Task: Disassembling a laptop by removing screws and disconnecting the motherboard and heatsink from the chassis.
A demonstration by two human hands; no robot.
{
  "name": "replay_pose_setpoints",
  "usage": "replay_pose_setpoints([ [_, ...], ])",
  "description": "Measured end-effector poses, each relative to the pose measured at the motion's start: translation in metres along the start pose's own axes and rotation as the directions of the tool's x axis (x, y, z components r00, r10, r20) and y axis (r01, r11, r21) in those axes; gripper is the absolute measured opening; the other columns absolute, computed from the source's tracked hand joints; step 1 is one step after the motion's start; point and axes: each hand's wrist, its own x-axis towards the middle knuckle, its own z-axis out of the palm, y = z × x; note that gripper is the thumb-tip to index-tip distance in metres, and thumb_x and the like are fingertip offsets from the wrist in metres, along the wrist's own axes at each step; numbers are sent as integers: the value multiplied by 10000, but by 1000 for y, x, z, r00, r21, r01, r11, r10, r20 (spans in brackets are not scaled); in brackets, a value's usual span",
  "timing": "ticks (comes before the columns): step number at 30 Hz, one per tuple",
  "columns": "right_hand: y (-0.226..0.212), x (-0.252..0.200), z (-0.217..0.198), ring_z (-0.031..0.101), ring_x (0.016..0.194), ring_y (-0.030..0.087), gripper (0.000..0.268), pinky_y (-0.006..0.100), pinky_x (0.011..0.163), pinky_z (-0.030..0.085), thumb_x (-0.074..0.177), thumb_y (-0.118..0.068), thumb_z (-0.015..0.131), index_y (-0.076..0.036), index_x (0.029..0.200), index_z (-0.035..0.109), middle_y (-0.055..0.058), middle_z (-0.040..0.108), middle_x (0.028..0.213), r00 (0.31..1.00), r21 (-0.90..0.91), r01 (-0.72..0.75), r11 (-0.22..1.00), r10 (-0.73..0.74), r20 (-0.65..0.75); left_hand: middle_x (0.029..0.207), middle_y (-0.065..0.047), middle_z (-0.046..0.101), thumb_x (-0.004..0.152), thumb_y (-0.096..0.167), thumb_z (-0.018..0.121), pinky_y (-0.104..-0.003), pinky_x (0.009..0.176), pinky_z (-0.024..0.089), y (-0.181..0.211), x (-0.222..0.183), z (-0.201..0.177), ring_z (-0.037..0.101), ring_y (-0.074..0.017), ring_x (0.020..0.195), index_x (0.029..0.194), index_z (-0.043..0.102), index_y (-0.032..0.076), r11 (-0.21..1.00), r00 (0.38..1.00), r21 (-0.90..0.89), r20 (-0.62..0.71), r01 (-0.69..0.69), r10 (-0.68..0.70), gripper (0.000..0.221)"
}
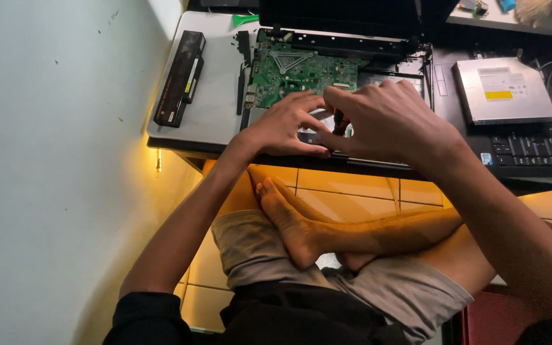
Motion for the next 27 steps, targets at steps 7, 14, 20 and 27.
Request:
replay_pose_setpoints([
  [7, 12, 2, 2, 842, 756, 416, 425, 504, 708, 640, 966, -523, 718, -184, 1221, 739, 105, 853, 1058, 998, 13, 61, 998, -61, 12, 1632, -52, 708, 986, 706, 895, -522, 1479, 239, 12, 0, -11, 499, -282, 1688, 1208, 923, 411, 999, 997, -44, 64, 32, -29, 370],
  [14, 8, -1, -12, 834, 708, 385, 451, 462, 681, 623, 1041, -583, 717, -170, 1202, 798, 124, 870, 1046, 997, 65, -6, 998, 1, 78, 1640, 30, 698, 980, 699, 911, -531, 1457, 276, 7, 2, -5, 507, -233, 1682, 1183, 918, 405, 997, 999, -75, -1, -33, 33, 357],
  [20, 21, -3, -1, 828, 633, 382, 413, 469, 680, 636, 1158, -573, 666, -183, 1120, 795, 126, 887, 969, 1000, 21, -6, 1000, 5, 22, 1642, 30, 698, 986, 666, 931, -540, 1450, 287, 26, 2, -17, 518, -238, 1680, 1197, 921, 417, 993, 999, -108, -12, -42, 41, 326],
  [27, 52, -12, 5, 689, 410, 213, 367, 343, 351, 457, 1204, -446, 839, -84, 1151, 815, 108, 816, 746, 946, -39, 181, 983, -185, -266, 1703, 120, 642, 892, 708, 925, -644, 1447, 279, 25, 8, -6, 465, -260, 1677, 1168, 923, 409, 991, 994, -82, 2, 105, -105, 407],
])
